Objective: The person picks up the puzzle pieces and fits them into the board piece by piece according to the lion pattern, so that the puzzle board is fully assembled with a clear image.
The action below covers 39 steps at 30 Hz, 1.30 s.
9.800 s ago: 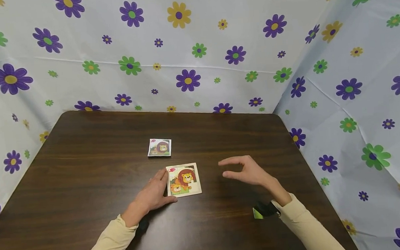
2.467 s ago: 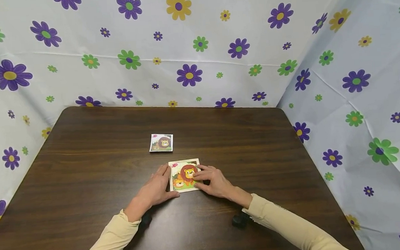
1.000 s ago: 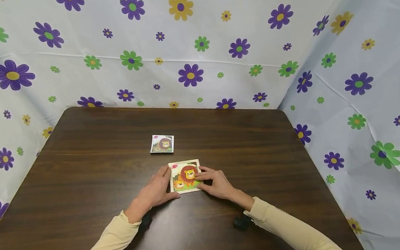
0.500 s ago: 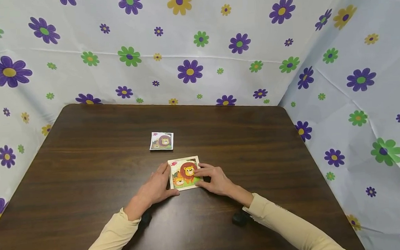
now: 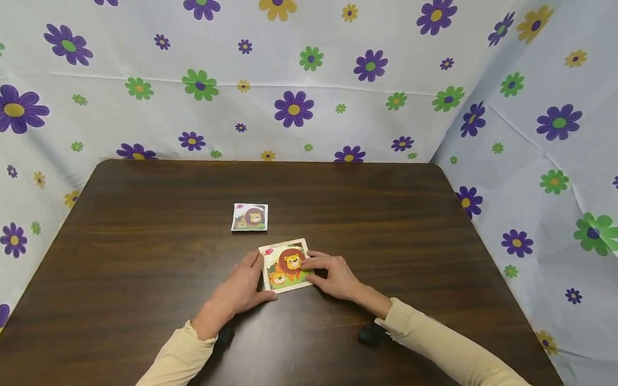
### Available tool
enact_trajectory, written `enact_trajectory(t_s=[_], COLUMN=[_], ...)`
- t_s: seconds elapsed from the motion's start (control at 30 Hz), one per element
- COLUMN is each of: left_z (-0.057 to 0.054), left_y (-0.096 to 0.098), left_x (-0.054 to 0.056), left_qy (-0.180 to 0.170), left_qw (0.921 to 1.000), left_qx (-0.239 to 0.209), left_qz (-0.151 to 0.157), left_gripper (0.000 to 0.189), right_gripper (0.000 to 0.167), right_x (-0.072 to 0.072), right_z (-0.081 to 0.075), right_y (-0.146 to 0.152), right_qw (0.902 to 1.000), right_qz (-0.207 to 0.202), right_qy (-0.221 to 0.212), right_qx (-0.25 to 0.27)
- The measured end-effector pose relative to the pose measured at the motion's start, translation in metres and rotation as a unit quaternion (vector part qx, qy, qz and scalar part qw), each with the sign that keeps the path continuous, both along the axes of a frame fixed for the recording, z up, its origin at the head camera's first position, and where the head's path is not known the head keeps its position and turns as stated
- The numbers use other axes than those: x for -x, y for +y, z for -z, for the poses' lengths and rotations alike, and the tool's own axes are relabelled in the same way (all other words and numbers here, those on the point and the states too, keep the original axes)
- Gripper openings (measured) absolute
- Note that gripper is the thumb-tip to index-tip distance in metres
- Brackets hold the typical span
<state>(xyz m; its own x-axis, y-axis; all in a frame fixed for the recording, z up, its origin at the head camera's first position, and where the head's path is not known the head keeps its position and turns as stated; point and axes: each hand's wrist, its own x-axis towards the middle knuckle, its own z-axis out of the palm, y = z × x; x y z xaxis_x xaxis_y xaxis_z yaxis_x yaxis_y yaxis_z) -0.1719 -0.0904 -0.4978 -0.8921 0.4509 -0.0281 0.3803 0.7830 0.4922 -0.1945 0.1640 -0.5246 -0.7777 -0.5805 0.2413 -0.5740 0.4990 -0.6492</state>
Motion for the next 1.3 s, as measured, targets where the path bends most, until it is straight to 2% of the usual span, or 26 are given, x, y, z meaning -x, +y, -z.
enact_trajectory(t_s=[0.23,0.37,0.53,0.7,0.87,1.0,1.3], left_z=[0.001,0.001,0.001,0.006,0.012,0.017,0.028], left_y=[0.001,0.001,0.000,-0.002,-0.004,-0.004,0.002], left_x=[0.000,-0.001,0.000,0.001,0.002,0.003,-0.014], left_qy=[0.004,-0.010,-0.007,-0.011,-0.022,-0.027,-0.062], left_qw=[1.0000,0.9999,1.0000,0.9999,0.9998,0.9996,0.9981], left_qx=[-0.003,0.004,0.002,0.008,0.002,0.000,-0.004], left_qz=[0.000,0.000,-0.004,0.002,-0.004,-0.007,-0.001], left_gripper=[0.090,0.090,0.089,0.090,0.089,0.089,0.088], right_gripper=[0.023,0.023,0.023,0.026,0.028,0.027,0.027], right_x=[0.000,-0.003,-0.003,-0.005,-0.007,-0.007,-0.032], right_z=[0.001,0.002,0.003,0.006,0.012,0.017,0.030], right_y=[0.001,0.003,0.002,-0.002,-0.006,-0.009,-0.005], right_qw=[1.0000,0.9998,0.9993,0.9994,0.9972,0.9963,0.9970], right_qz=[0.002,-0.016,-0.026,-0.028,-0.033,-0.026,-0.006], right_qy=[0.002,0.011,0.025,0.018,0.046,0.061,0.013], right_qx=[-0.006,-0.001,0.006,-0.014,-0.050,-0.055,-0.076])
